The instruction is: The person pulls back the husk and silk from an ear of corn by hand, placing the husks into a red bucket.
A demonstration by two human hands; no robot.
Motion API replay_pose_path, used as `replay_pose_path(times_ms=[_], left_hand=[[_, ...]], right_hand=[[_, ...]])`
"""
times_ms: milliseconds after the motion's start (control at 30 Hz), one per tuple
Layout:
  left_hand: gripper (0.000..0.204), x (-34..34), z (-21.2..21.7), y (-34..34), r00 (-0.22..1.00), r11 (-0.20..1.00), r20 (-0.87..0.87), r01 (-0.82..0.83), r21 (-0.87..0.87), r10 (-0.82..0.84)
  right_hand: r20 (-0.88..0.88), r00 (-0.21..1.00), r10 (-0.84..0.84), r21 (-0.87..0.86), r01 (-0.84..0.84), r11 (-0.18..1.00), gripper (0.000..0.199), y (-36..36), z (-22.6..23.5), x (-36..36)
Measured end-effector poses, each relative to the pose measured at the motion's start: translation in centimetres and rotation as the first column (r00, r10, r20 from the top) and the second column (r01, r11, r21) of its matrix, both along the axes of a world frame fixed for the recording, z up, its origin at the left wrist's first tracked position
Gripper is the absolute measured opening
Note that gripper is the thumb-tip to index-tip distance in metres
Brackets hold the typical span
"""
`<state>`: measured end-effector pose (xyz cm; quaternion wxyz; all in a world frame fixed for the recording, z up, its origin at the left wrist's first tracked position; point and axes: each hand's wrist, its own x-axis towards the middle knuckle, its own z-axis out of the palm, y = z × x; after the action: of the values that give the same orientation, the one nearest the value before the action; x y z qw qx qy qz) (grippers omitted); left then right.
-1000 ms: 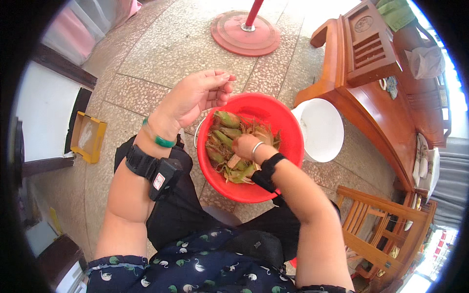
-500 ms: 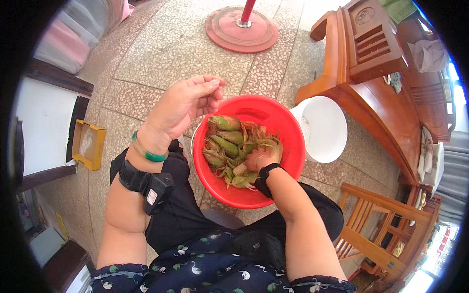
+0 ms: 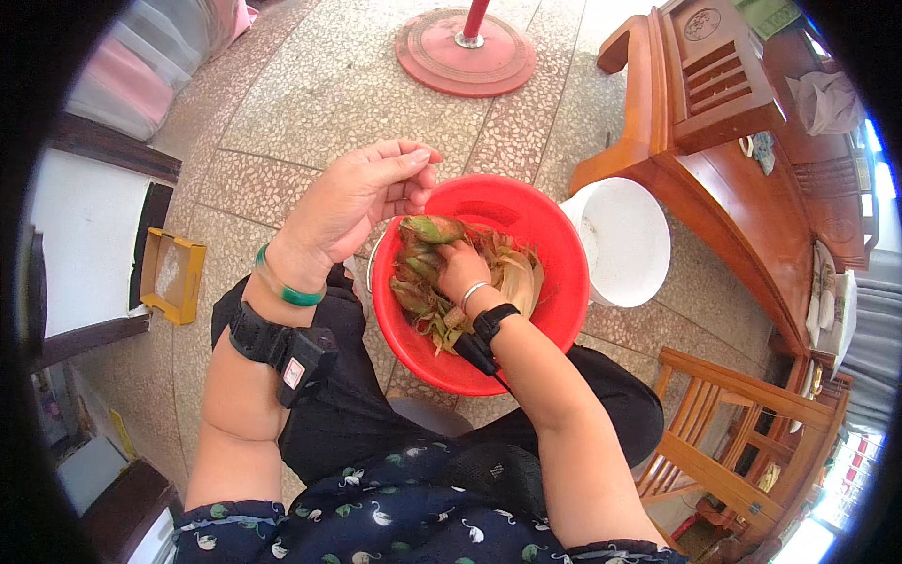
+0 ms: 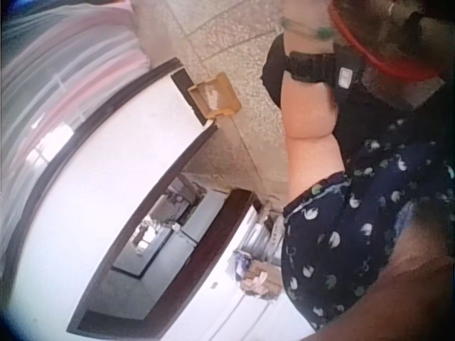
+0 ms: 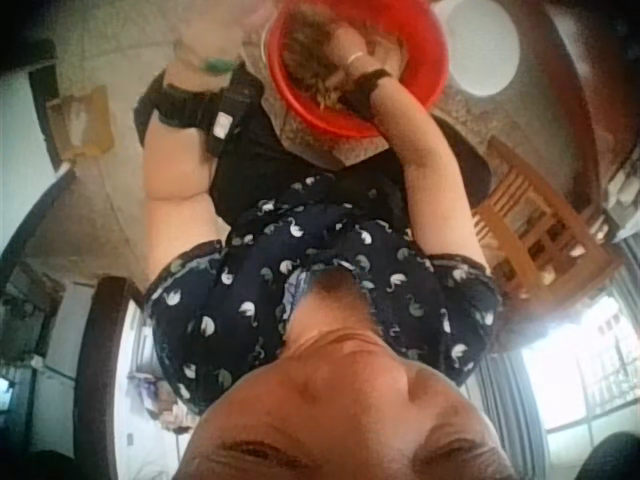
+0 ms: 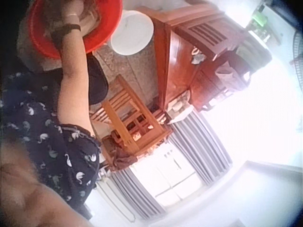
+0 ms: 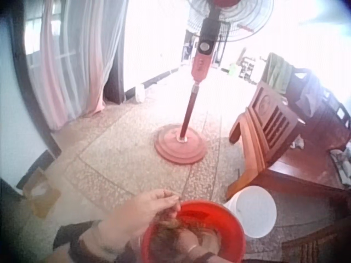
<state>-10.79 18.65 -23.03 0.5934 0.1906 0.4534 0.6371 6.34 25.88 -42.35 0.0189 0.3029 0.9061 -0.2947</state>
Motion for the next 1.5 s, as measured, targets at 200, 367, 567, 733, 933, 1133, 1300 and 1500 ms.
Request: replay_pose_path(times_ms=[200, 367, 567, 733, 933, 1133, 1300, 1500], left_hand=[[0.020, -0.2, -0.3, 0.0, 1.000, 1.000, 0.003, -0.006, 0.010, 0.006], [0.017, -0.4, -0.7, -0.1, 1.000, 1.000, -0.003, -0.015, -0.011, 0.015], [0.015, 0.9, 0.1, 0.3, 0.998, 1.000, -0.063, 0.017, -0.005, -0.017], [0.015, 1.7, 0.0, 0.8, 0.997, 0.999, -0.068, 0.032, -0.020, -0.033], [0.014, 1.3, -0.8, 0.5, 0.997, 0.999, -0.065, 0.027, -0.018, -0.028], [0.014, 1.4, -0.8, 0.5, 0.997, 0.999, -0.065, 0.036, -0.026, -0.038], [0.015, 1.2, -0.9, 0.0, 0.995, 0.999, -0.100, 0.019, -0.026, -0.022], [0.017, 3.0, -2.8, 0.5, 0.865, 0.989, -0.487, 0.145, 0.009, -0.122]], right_hand=[[0.093, 0.995, 0.036, 0.198, -0.054, 0.979, 0.022, -1.2, -0.3, 0.6], [0.179, 0.983, 0.051, -0.035, -0.045, 0.998, 0.016, 0.5, 3.0, 0.9], [-0.028, 0.997, 0.075, -0.125, -0.078, 0.989, 0.035, 1.2, 2.5, 1.1], [0.056, 0.985, 0.165, 0.013, -0.166, 0.986, 0.029, -1.3, 0.2, 0.0], [0.172, 0.963, 0.209, 0.192, -0.241, 0.951, 0.026, -2.2, 1.1, 0.0], [-0.004, 0.980, 0.199, 0.093, -0.198, 0.976, 0.020, -0.5, 1.1, 1.0], [-0.390, 0.908, -0.150, -0.356, 0.002, 0.934, 0.013, 2.2, 8.2, 3.7], [-0.495, 0.805, -0.327, -0.491, 0.051, 0.869, 0.015, 3.3, 18.4, 7.2]])
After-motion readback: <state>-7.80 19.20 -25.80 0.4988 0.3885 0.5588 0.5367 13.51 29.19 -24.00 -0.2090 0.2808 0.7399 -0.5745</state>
